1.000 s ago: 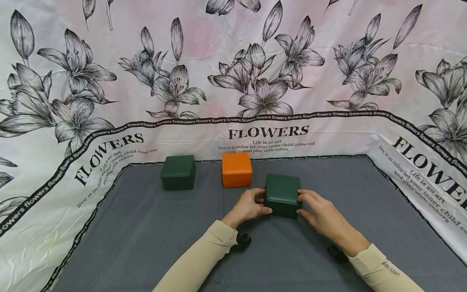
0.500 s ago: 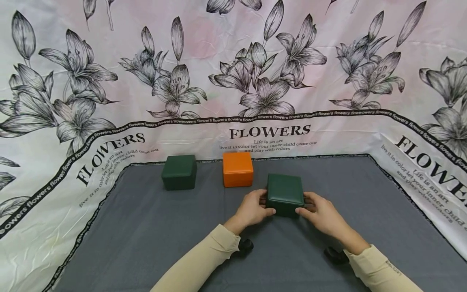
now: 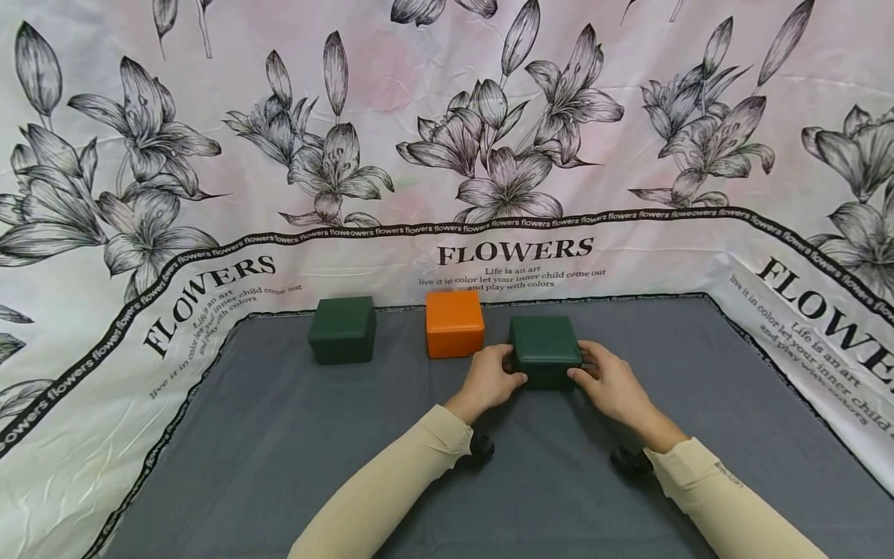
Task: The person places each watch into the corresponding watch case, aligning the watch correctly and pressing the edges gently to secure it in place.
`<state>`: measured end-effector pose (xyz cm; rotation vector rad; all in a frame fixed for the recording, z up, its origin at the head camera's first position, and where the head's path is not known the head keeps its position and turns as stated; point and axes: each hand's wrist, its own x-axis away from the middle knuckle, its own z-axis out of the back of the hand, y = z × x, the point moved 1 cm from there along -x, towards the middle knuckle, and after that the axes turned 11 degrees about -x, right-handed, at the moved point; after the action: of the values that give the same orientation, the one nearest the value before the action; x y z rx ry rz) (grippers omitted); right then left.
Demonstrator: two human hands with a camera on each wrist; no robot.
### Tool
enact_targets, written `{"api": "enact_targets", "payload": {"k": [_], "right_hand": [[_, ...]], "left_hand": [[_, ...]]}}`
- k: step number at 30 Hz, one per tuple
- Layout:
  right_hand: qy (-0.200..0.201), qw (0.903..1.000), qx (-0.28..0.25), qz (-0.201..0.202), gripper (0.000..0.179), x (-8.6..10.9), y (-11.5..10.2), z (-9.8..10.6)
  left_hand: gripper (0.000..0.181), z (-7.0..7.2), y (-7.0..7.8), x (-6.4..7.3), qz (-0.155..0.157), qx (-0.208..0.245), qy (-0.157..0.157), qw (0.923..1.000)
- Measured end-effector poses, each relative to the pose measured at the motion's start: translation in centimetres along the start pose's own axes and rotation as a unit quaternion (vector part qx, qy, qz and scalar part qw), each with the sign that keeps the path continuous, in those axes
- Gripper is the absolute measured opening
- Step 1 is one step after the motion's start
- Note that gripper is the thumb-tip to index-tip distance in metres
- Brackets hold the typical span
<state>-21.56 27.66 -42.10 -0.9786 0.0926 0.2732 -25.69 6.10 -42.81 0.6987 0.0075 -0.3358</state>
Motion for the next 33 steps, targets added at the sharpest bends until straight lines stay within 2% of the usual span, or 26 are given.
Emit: {"api": "enact_targets", "payload": {"k": [7,13,20,26,33], "right_hand": [[0.005,1.0,0.0,-0.004,0.056,-2.9,0.8,0.5],[0.002,0.9999,-0.002,-0.015,0.056,-4.8,1.8,0.9],[-0.003,0.9999,0.003,-0.014,0.053,-6.4,2.1,1.2],[-0.01,0.9992,0.018,-0.034,0.055,-7.4,2.3,1.5],[-0.011,0.9984,0.018,-0.051,0.057,-7.5,2.4,1.5]], "left_hand": [[0.054,0.1,0.0,-2.7,0.025,-0.021,0.001,0.9995],[0.055,-0.3,0.3,-4.3,0.048,-0.033,0.007,0.9983],[0.056,-0.7,0.5,-5.3,0.074,-0.022,0.012,0.9969],[0.052,-0.8,0.7,-6.0,0.077,-0.026,0.021,0.9965],[0.049,-1.3,0.9,-5.9,0.076,-0.047,0.025,0.9957]]}}
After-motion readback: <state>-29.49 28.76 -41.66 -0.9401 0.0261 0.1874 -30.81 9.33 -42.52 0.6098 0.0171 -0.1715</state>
